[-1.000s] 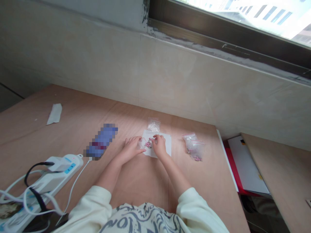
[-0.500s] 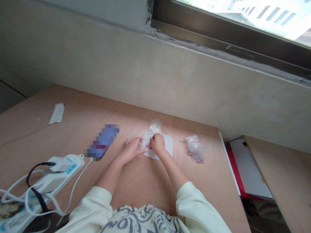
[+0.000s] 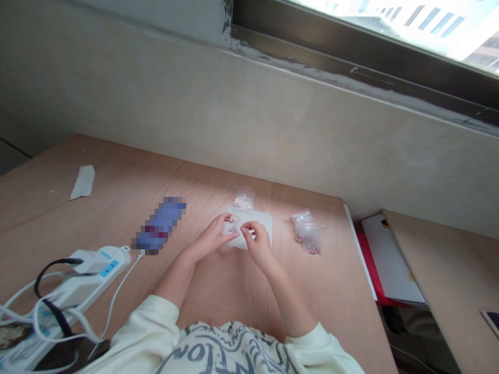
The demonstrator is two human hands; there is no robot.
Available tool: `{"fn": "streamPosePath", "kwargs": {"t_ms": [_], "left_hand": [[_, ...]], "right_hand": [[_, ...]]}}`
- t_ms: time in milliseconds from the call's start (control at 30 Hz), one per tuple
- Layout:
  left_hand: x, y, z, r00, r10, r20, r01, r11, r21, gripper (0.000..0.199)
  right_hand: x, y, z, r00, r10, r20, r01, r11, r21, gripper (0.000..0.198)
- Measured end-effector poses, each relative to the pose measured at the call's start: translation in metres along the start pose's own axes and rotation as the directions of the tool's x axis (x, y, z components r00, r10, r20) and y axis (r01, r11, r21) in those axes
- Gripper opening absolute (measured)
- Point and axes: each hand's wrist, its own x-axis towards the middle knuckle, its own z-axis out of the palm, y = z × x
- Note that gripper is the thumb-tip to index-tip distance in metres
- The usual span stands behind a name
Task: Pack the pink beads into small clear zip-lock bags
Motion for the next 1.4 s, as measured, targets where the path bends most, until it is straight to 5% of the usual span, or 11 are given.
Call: {"fn": "streamPosePath", "kwargs": {"t_ms": [100, 300, 767, 1033, 1400], "left_hand": [[-0.001, 0.008, -0.006, 0.997, -0.018, 0.079, 0.03, 0.987, -0.155, 0.024], [-0.004, 0.018, -0.007, 0.991, -0.018, 0.133, 0.054, 0.961, -0.271, 0.022], [-0.008, 0.02, -0.005, 0.997, 0.024, 0.075, -0.015, 0.993, -0.117, 0.021], [-0.009, 0.02, 0.001, 0.98, 0.053, 0.192, -0.024, 0.988, -0.151, 0.023], [-0.005, 0.024, 0.004, 0.976, 0.002, 0.217, 0.047, 0.974, -0.223, 0.022]], "right_hand": [[-0.003, 0.003, -0.013, 1.0, 0.013, -0.026, -0.01, 0.994, 0.111, 0.012], [-0.01, 0.015, -0.017, 0.976, 0.196, -0.092, -0.165, 0.949, 0.269, 0.018], [-0.015, 0.013, -0.014, 0.975, 0.221, -0.031, -0.19, 0.897, 0.399, 0.015], [-0.017, 0.011, -0.009, 0.981, 0.192, 0.026, -0.183, 0.876, 0.446, 0.009], [-0.014, 0.015, -0.014, 0.952, 0.292, 0.098, -0.288, 0.734, 0.615, 0.014]]}}
